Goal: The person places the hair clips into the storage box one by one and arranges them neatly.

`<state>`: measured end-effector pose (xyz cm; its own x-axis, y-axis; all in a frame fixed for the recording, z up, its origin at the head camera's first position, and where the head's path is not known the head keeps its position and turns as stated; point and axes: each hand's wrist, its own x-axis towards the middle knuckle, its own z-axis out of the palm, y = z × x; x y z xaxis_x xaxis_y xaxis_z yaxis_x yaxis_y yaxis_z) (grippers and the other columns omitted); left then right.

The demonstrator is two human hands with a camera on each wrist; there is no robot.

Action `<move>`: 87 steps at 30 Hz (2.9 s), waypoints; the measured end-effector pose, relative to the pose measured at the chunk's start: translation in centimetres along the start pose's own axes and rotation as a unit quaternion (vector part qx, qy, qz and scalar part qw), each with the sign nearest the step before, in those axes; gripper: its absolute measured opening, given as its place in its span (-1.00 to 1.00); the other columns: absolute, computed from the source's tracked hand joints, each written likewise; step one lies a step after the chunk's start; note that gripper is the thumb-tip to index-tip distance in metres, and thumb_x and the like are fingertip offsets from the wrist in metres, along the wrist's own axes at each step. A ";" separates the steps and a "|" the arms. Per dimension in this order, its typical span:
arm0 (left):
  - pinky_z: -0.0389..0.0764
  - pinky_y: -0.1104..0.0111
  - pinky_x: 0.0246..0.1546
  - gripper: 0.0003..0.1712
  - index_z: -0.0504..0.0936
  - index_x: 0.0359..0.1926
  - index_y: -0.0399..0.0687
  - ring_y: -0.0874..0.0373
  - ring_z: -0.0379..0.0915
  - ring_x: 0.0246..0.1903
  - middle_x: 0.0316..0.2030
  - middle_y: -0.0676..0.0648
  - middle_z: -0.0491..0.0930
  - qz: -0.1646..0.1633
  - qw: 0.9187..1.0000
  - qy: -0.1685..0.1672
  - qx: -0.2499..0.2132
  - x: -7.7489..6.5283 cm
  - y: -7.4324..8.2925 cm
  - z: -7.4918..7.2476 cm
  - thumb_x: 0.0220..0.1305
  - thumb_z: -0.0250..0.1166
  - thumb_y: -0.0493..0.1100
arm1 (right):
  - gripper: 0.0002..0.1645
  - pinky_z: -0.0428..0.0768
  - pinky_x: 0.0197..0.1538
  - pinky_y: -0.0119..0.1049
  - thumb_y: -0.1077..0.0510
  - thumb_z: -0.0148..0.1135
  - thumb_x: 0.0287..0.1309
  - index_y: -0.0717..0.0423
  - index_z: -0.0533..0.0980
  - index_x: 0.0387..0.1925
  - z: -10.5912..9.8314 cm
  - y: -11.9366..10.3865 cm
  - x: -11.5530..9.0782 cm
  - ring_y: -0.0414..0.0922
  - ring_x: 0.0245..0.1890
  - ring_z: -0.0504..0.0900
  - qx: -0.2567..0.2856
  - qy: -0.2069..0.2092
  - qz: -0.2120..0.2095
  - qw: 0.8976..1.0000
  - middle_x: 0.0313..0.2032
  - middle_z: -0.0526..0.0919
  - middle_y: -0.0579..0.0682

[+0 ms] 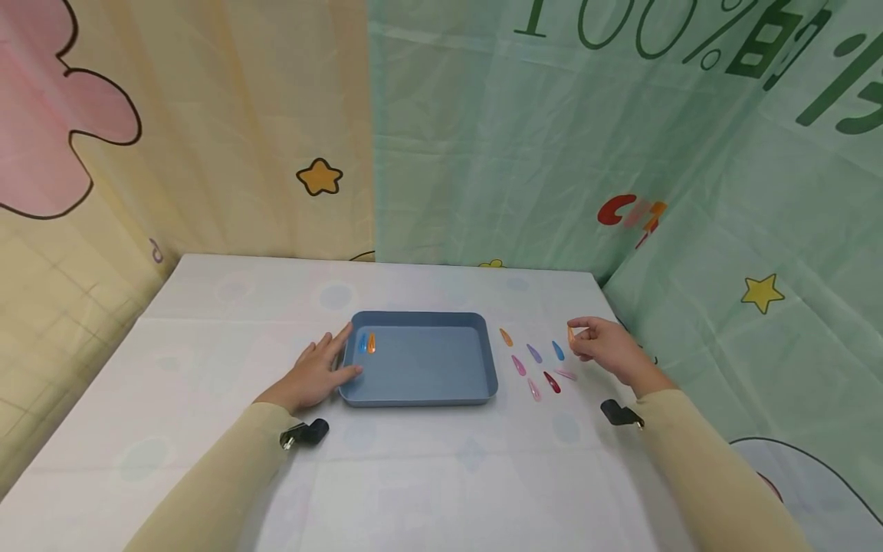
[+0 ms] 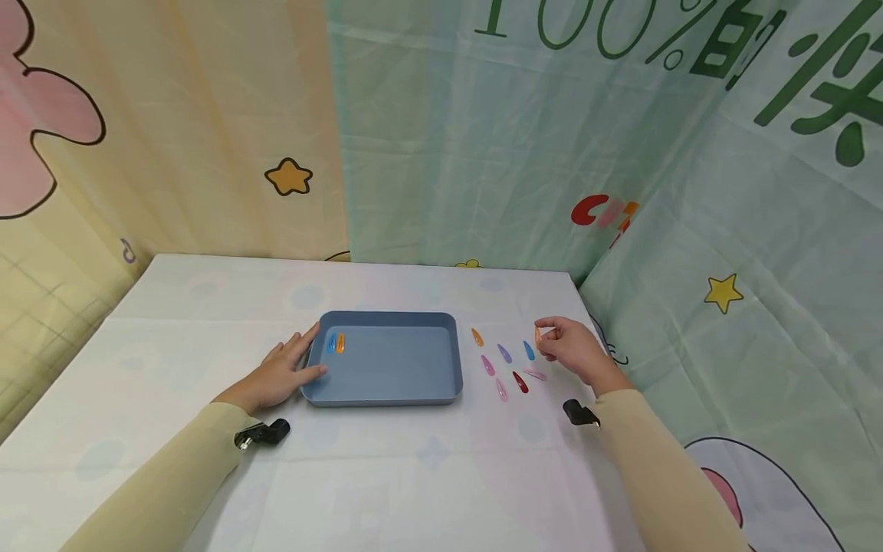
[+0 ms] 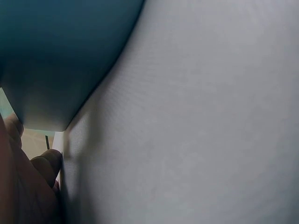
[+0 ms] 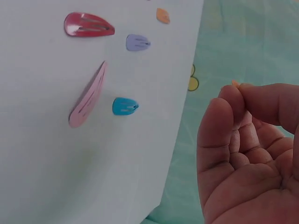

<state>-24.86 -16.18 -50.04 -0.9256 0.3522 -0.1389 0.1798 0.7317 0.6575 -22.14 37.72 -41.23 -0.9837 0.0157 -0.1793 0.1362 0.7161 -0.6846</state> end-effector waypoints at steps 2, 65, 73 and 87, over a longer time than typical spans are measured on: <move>-0.40 -0.24 0.65 0.09 -0.23 0.73 0.30 -0.33 -0.38 0.68 0.69 -0.27 -0.12 0.000 1.000 -0.001 0.001 0.0 0.0 0.0 0.47 0.18 0.39 | -0.38 0.74 0.08 -0.13 0.18 0.24 0.47 0.29 0.37 0.46 0.2 -0.7 0.1 0.11 -0.12 0.74 0.011 -0.001 -0.008 1.000 -0.02 0.71 0.33; -0.38 -0.22 0.66 0.07 -0.18 0.73 0.22 -0.33 -0.34 0.68 0.69 -0.24 -0.06 0.013 1.000 0.007 0.002 -0.1 0.1 -0.2 0.48 0.20 0.35 | -0.56 0.60 -0.22 -0.33 0.22 0.23 0.49 0.15 0.58 0.33 11.5 -15.2 5.9 0.19 -0.10 0.67 0.043 -0.071 -0.102 0.991 -0.07 0.73 0.10; -0.38 -0.20 0.66 0.07 -0.17 0.73 0.22 -0.31 -0.34 0.68 0.69 -0.22 -0.05 0.013 1.000 0.008 0.001 -0.2 0.1 -0.2 0.48 0.21 0.35 | -0.59 0.65 -0.16 -0.31 0.18 0.22 0.50 0.07 0.60 0.31 12.6 -16.2 6.0 0.28 -0.01 0.69 0.030 -0.079 -0.116 0.990 -0.05 0.74 0.09; -0.38 -0.18 0.67 0.08 -0.18 0.73 0.23 -0.29 -0.35 0.69 0.69 -0.22 -0.07 0.009 1.000 0.005 -0.001 -0.2 0.2 -0.2 0.48 0.21 0.35 | -0.59 0.57 -0.27 -0.30 0.15 0.19 0.52 0.16 0.58 0.29 14.6 -17.1 7.1 -0.02 -0.27 0.63 0.031 -0.095 -0.132 0.986 -0.13 0.75 0.05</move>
<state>-24.74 -16.25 -49.74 -0.9255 0.3591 -0.1205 0.1951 0.7247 0.6609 -29.69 15.40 -41.11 -0.9468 -0.3005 -0.1149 -0.1084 0.6342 -0.7656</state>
